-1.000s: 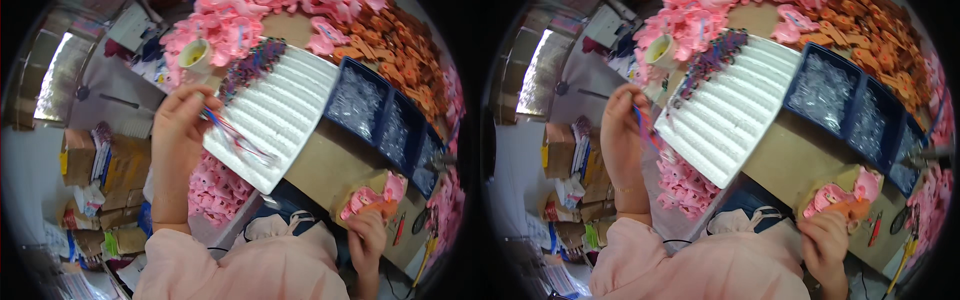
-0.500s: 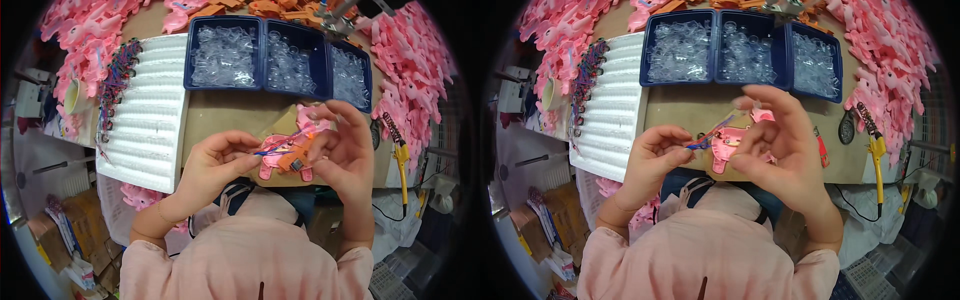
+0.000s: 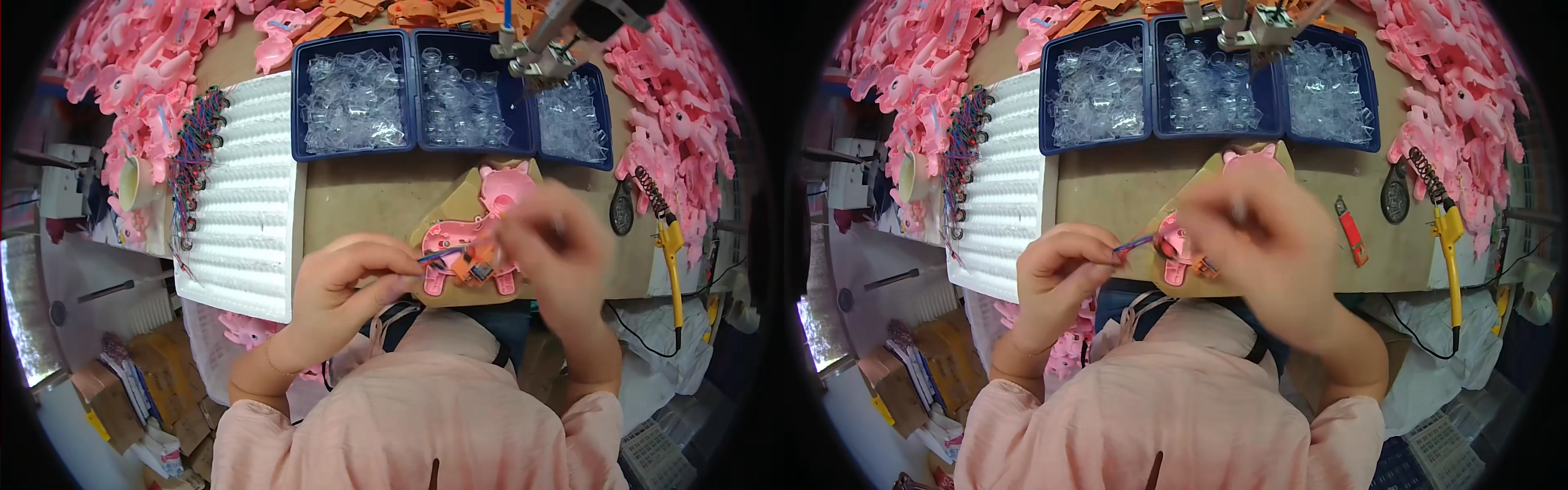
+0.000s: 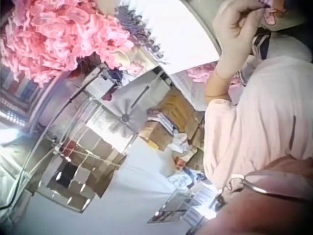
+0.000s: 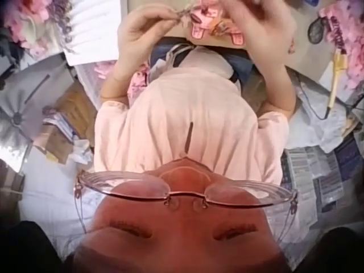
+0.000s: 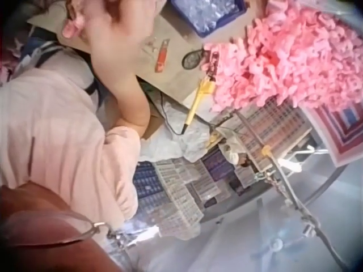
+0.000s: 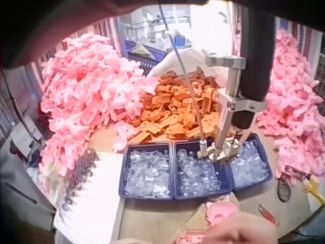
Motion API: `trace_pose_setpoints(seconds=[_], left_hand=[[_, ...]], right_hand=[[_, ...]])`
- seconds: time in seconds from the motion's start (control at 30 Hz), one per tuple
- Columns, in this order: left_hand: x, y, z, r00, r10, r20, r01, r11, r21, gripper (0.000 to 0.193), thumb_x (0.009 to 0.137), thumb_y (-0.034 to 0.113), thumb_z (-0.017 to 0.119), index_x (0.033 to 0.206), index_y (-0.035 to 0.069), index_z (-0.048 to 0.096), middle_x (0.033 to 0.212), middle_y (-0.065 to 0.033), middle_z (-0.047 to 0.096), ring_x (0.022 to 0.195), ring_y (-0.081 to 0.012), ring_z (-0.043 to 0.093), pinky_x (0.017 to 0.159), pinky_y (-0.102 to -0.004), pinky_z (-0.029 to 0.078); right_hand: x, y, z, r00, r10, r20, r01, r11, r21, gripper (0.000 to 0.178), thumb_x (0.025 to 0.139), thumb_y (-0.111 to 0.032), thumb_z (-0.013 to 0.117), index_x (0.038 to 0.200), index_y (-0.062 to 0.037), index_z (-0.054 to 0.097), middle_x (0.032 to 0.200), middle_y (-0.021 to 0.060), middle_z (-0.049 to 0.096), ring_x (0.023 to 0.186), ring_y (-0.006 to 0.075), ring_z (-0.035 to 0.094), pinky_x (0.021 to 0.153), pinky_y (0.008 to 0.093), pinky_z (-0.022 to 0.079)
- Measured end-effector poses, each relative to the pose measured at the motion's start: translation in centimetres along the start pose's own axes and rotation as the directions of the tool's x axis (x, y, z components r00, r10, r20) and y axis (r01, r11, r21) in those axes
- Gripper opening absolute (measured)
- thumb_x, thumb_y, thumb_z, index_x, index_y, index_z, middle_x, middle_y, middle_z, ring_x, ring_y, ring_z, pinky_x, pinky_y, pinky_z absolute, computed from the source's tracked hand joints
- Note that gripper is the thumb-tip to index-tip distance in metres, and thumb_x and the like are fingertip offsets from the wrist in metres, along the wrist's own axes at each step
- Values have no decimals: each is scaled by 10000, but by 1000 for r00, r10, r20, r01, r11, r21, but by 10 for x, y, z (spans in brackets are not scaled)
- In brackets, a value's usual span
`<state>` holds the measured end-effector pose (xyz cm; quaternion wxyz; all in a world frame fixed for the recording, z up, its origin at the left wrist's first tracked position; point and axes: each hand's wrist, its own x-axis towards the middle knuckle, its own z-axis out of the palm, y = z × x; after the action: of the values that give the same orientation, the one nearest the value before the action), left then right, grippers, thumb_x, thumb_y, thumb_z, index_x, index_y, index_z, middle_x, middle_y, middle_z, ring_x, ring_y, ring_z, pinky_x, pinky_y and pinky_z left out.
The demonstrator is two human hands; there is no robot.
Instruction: Assembling pink toy horses by installing electronic components, gluing parts, and using an electric screwdriver.
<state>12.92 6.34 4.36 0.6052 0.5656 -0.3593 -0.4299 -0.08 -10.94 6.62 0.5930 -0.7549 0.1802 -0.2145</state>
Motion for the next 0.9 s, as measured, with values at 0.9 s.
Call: trace_pose_setpoints(seconds=[0.9], left_hand=[[-2,6,-3,997,-65,49,68,995,-76,75,735,40,693,772,53,630,866,-40,602,761,-145,545,727,-278,414]], right_hand=[[-17,1,7,992,1,124,2,1000,-17,70,795,2,603,845,48,619,770,55,613,674,95,574,573,221,441]])
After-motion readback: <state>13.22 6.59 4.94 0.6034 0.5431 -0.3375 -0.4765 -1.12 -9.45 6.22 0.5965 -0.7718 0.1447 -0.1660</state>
